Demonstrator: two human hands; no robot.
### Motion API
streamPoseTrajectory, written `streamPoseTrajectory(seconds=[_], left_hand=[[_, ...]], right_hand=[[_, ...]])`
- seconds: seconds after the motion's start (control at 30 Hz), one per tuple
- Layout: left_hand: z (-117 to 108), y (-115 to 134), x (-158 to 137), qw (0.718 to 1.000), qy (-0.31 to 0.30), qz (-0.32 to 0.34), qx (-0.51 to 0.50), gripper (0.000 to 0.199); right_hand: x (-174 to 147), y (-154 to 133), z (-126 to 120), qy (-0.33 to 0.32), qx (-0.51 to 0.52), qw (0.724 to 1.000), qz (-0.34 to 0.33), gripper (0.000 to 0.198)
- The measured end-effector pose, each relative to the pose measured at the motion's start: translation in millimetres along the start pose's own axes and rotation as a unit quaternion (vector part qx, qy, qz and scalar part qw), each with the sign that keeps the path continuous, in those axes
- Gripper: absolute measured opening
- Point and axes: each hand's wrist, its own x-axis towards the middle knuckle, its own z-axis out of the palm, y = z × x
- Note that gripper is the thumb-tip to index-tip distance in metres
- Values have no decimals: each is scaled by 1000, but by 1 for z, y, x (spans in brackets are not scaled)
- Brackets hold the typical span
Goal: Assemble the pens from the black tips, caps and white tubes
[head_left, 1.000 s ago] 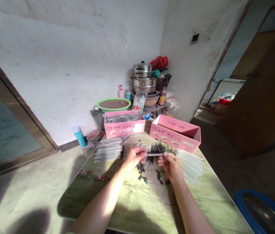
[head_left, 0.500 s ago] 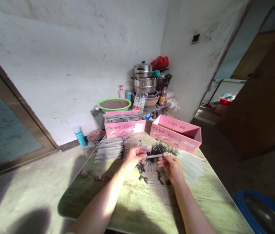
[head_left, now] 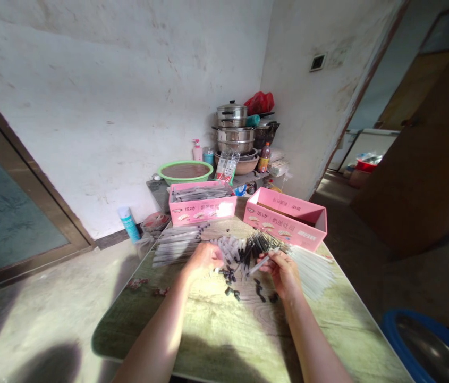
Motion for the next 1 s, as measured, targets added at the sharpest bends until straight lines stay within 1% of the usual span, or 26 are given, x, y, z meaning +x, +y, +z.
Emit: streamPoseTrajectory(seconds=[0.1,0.23,0.37,0.47,0.53,0.63,0.7,0.77,0.9,1.0], left_hand=[[-2,4,-4,993,-77,31,81,13],[-1,11,-8,988,-84,28,122,20],[0,15,-10,983,-84,72,148,24],[1,16,-10,984,-77,89,135,26],[2,16,-7,989,-68,94,93,25],[3,16,-3,992,-71,89,-51,27],[3,17,-2,981,-90,77,-154,28],[3,19,-2,968,-107,75,-216,25],[0,24,-6,952,-109,82,-273,12],[-1,27,-7,954,-111,74,-270,9]], right_hand=[[-2,0,3,-9,-12,1000,-1,41],[-4,-1,5,-18,-35,999,13,48],[-5,-1,6,-29,-74,996,29,53],[-6,0,7,-49,-107,993,28,54],[-7,0,8,-62,-136,989,19,51],[-9,1,9,-93,-171,981,15,43],[-11,1,11,-117,-177,977,18,38],[-13,1,13,-141,-180,973,21,34],[-15,2,14,-193,-210,958,31,37],[-15,4,12,-216,-233,947,38,38]])
